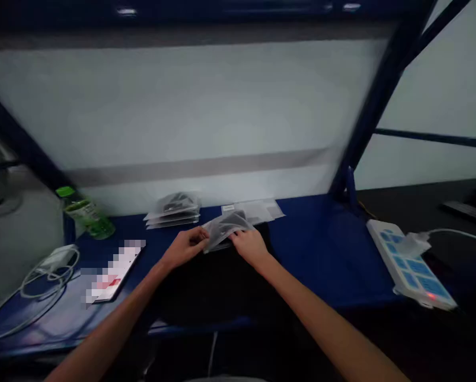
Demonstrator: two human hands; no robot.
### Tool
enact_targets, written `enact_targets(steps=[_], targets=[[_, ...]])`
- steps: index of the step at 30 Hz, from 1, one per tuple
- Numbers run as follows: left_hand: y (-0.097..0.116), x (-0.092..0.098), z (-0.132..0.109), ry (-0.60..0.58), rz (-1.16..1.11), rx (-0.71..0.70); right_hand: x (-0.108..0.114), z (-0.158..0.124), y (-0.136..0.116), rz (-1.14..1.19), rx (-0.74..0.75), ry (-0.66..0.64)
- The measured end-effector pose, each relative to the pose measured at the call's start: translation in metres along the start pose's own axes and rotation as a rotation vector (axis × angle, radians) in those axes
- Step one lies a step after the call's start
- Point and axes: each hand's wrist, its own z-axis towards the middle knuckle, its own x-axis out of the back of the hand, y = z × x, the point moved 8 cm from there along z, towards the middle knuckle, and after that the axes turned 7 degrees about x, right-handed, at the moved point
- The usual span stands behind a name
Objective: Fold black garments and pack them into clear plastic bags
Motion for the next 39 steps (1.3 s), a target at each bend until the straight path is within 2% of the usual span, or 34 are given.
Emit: enact_targets(steps=[6, 9, 11, 14, 16, 20, 27, 34, 39], targets=[[-0.01, 0.003, 0.005, -0.018, 0.0, 0.03, -0.002, -0.003, 0.003, -0.002, -0.022, 0.006], [-0.021, 0.009, 0.007, -0.016, 0.052, 0.111, 0.002, -0.007, 0.002, 0.004, 0.007, 0.017], [-0.029, 0.008, 0.006, -0.08, 0.064, 0.214, 0.007, -0.013, 0.0, 0.007, 0.028, 0.032], [-0.04, 0.0, 0.0, -0.235, 0.028, 0.391, 0.015, -0.023, -0.002, 0.015, 0.05, 0.068], [-0.042, -0.005, -0.003, -0.298, -0.033, 0.448, 0.022, -0.028, -0.005, 0.026, 0.061, 0.108], [-0.041, -0.01, -0.003, -0.302, -0.163, 0.452, 0.033, -0.026, -0.023, 0.061, 0.135, 0.172], [-0.047, -0.01, 0.001, -0.273, -0.249, 0.457, 0.033, 0.012, -0.07, 0.08, 0.342, 0.128], [-0.043, -0.013, 0.002, -0.282, -0.289, 0.402, 0.025, 0.023, -0.074, 0.081, 0.319, 0.08], [-0.039, -0.011, 0.001, -0.247, -0.288, 0.382, 0.023, 0.019, -0.064, 0.072, 0.278, 0.061]])
